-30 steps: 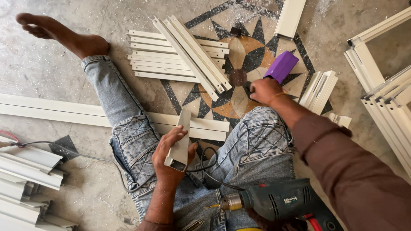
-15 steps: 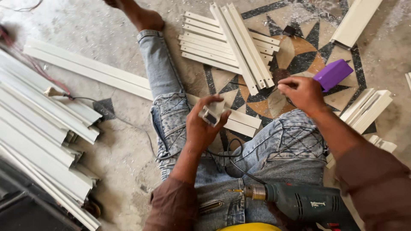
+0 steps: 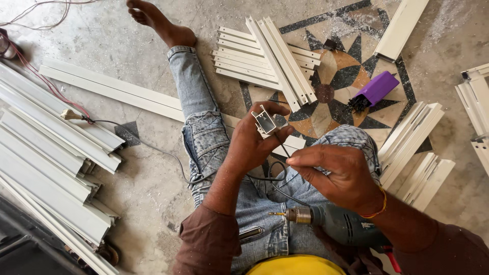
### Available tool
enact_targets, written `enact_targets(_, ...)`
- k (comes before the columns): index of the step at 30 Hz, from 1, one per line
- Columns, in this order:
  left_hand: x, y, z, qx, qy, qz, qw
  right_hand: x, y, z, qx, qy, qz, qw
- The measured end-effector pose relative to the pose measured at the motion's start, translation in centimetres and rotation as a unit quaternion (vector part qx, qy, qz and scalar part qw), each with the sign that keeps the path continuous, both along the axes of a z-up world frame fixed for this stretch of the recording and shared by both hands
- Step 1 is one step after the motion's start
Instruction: The person sits on the floor and assembles white aluminum window frame profiles. They insert small metal connectors into the ends of the profiles and use a power drill to secure them. The person handles multiple profiles one by one, drilling and stacking the finished pieces.
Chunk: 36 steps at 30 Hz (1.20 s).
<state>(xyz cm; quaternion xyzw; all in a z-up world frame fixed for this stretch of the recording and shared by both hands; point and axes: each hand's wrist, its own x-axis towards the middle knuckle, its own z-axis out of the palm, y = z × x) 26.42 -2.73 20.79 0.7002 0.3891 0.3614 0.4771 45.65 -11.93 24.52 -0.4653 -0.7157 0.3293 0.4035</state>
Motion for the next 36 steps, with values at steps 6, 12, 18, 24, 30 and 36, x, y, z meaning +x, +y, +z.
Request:
enact_targets(6,-0.1,-1.3,0.6,-0.006,0.008,-0.016,1.0,-0.3,-1.0,0.0,0.001,-0.004,-0.019,1.0)
enact_targets(12,-0.1,-2.2,0.1,0.017,0.025,-0.044,0.999,-0.4,-0.5,-0.6,0.046,-0.014,-0.022,0.999)
enact_targets(18,-0.2,-3.1,-1.4,0.032,0.028,-0.065,0.997,-1.3,-1.2,-1.5,-0.006,0.019,-0.091,0.996)
enact_targets(24,-0.4,-2.9,-2.1,-0.038,0.034,-0.094,0.994,-2.0,-1.3,-2.4,-0.06,0.071,-0.144,0.985)
enact_targets(30,0.0,-2.4,-3.7,-0.028,0.081,-0.087,0.992,7.3,-3.8,-6.1,-0.085,-0.077,-0.167,0.979)
enact_targets(36,-0.2,-1.9,-5.0,-0.049,0.006,-0.081,0.995,28.1,-14.3,-13.0,-0.164,-0.126,-0.493,0.845)
